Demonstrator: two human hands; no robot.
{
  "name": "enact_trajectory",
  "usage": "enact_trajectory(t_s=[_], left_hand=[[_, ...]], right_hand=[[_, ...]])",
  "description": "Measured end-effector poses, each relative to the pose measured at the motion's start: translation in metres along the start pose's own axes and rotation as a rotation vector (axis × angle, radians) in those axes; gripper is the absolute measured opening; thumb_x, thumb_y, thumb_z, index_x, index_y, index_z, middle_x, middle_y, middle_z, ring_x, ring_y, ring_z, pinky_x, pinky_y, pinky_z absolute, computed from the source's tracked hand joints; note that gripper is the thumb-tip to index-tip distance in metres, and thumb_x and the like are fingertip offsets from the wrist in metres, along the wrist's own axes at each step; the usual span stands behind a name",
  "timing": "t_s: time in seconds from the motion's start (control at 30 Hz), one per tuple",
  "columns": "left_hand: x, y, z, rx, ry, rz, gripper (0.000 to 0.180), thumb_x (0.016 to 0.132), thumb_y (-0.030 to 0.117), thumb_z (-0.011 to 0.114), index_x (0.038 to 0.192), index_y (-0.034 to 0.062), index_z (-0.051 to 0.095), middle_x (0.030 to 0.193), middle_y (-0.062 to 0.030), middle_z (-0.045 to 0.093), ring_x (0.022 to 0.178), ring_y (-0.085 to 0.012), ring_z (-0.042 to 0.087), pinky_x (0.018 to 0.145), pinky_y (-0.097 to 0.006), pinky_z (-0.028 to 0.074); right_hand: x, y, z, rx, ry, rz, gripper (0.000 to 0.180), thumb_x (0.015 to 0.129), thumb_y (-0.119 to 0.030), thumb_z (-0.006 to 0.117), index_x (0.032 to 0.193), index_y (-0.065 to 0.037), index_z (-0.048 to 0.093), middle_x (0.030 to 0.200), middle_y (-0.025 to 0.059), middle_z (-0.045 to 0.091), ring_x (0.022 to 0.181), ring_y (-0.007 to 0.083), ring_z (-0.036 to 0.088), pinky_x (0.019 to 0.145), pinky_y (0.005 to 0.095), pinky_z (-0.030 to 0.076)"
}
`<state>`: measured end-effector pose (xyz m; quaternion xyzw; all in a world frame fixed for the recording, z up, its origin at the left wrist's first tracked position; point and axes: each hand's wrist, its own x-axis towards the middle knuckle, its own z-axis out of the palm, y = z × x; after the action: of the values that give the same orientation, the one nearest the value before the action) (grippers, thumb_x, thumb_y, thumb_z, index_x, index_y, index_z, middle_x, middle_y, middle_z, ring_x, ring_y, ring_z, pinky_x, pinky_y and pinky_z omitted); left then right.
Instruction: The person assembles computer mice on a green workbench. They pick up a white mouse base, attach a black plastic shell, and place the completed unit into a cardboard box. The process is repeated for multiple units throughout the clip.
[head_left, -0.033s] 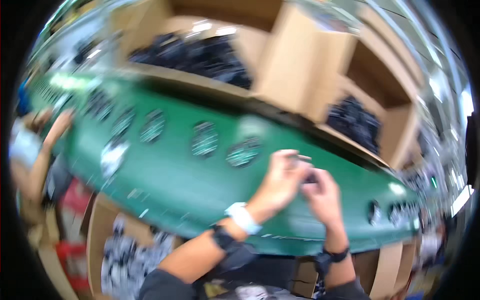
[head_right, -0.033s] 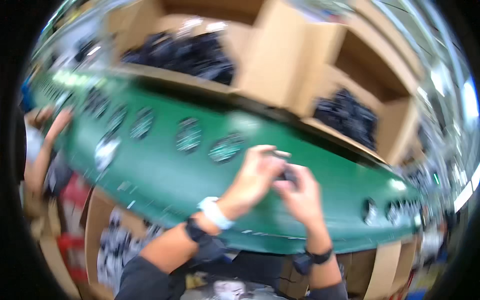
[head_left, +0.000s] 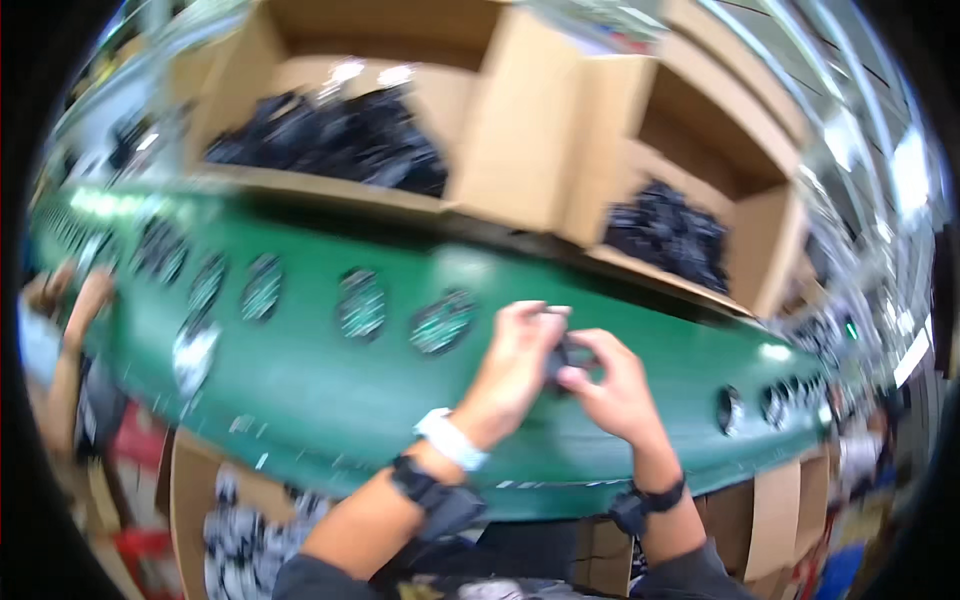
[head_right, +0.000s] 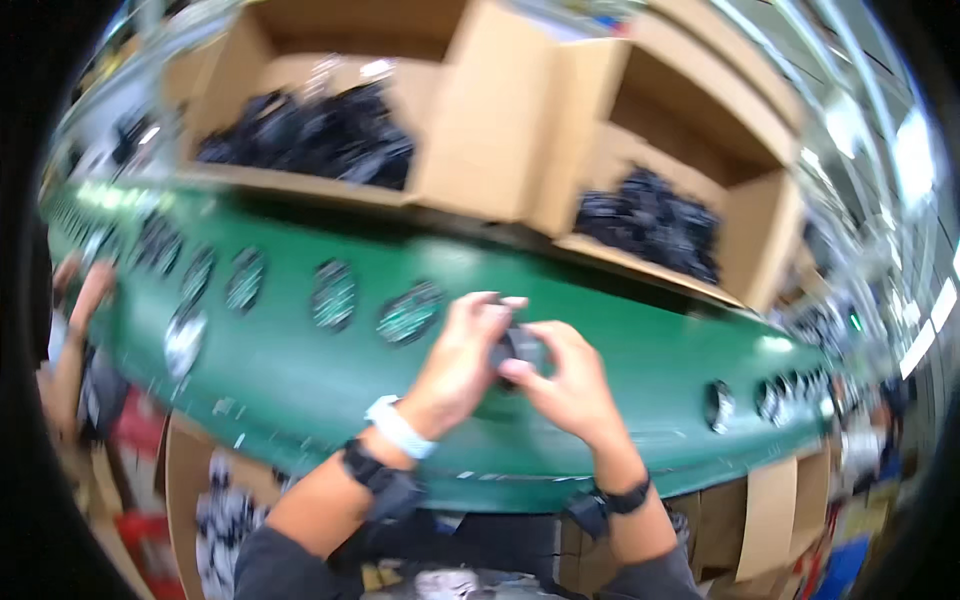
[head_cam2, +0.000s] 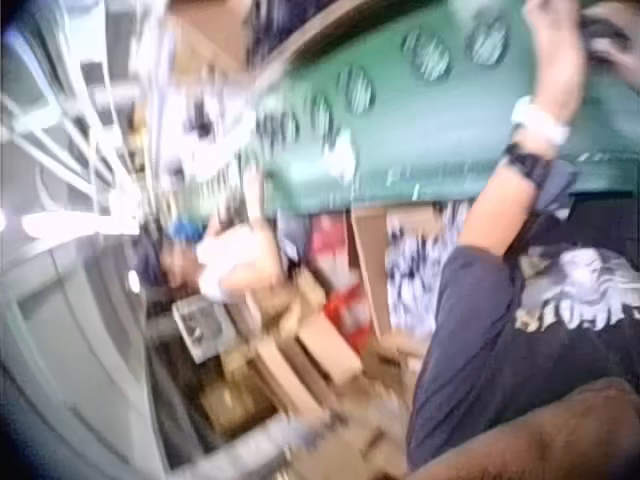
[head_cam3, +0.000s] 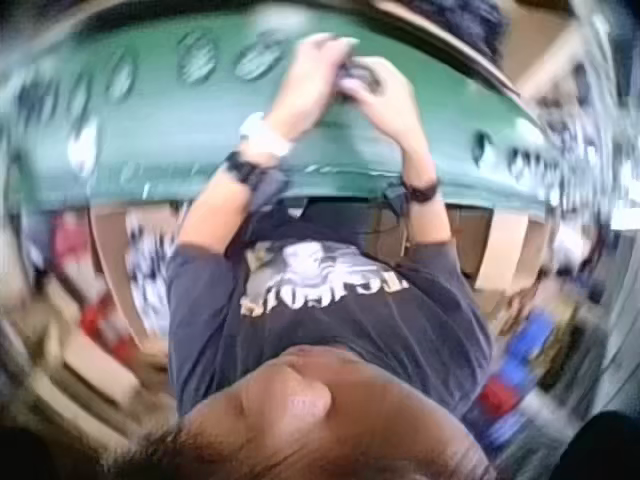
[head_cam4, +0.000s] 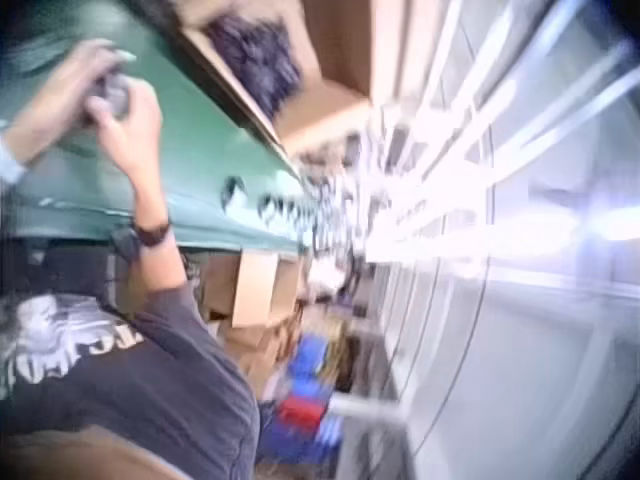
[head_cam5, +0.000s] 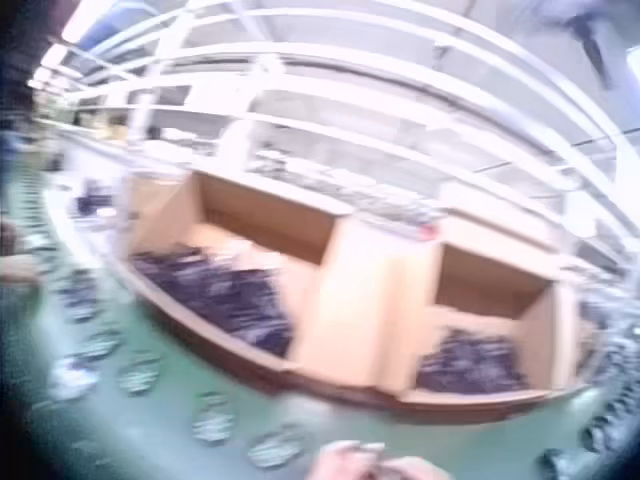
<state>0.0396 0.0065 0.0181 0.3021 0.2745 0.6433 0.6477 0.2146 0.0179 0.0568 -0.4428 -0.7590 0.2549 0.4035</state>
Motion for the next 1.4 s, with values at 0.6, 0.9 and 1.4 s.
enact_trajectory(t_s=[0.6, 0.9, 1.4], left_hand=[[0.033, -0.037, -0.009, -0.213, -0.127, -0.397, 0.037, 0.108, 0.007, 0.047, 0.144, 0.0110, 0.037, 0.139, -0.0240, 0.059, 0.120, -0.0437, 0.067, 0.100, -0.067, 0.058], [0.034, -0.037, -0.012, -0.183, -0.097, -0.255, 0.062, 0.099, 0.001, 0.057, 0.156, 0.0114, 0.036, 0.142, -0.0258, 0.058, 0.116, -0.0430, 0.069, 0.096, -0.056, 0.062], [0.034, -0.033, -0.018, -0.281, 0.073, -0.152, 0.053, 0.104, 0.005, 0.062, 0.149, 0.0107, 0.036, 0.141, -0.0137, 0.060, 0.132, -0.0258, 0.060, 0.115, -0.046, 0.048]], right_hand=[[0.262, 0.193, -0.087, -0.839, -0.320, 0.018, 0.034, 0.080, -0.004, 0.069, 0.112, -0.008, 0.080, 0.107, 0.0187, 0.078, 0.102, 0.0390, 0.074, 0.094, 0.0452, 0.058], [0.223, 0.148, -0.125, -0.421, 0.161, -0.182, 0.022, 0.093, -0.004, 0.069, 0.114, 0.001, 0.075, 0.101, 0.0195, 0.076, 0.092, 0.0301, 0.073, 0.085, 0.0387, 0.057], [0.016, 0.078, 0.019, 1.183, -0.053, 0.395, 0.017, 0.102, -0.005, 0.069, 0.116, 0.001, 0.064, 0.105, 0.0084, 0.069, 0.094, 0.0166, 0.068, 0.087, 0.0340, 0.058]])
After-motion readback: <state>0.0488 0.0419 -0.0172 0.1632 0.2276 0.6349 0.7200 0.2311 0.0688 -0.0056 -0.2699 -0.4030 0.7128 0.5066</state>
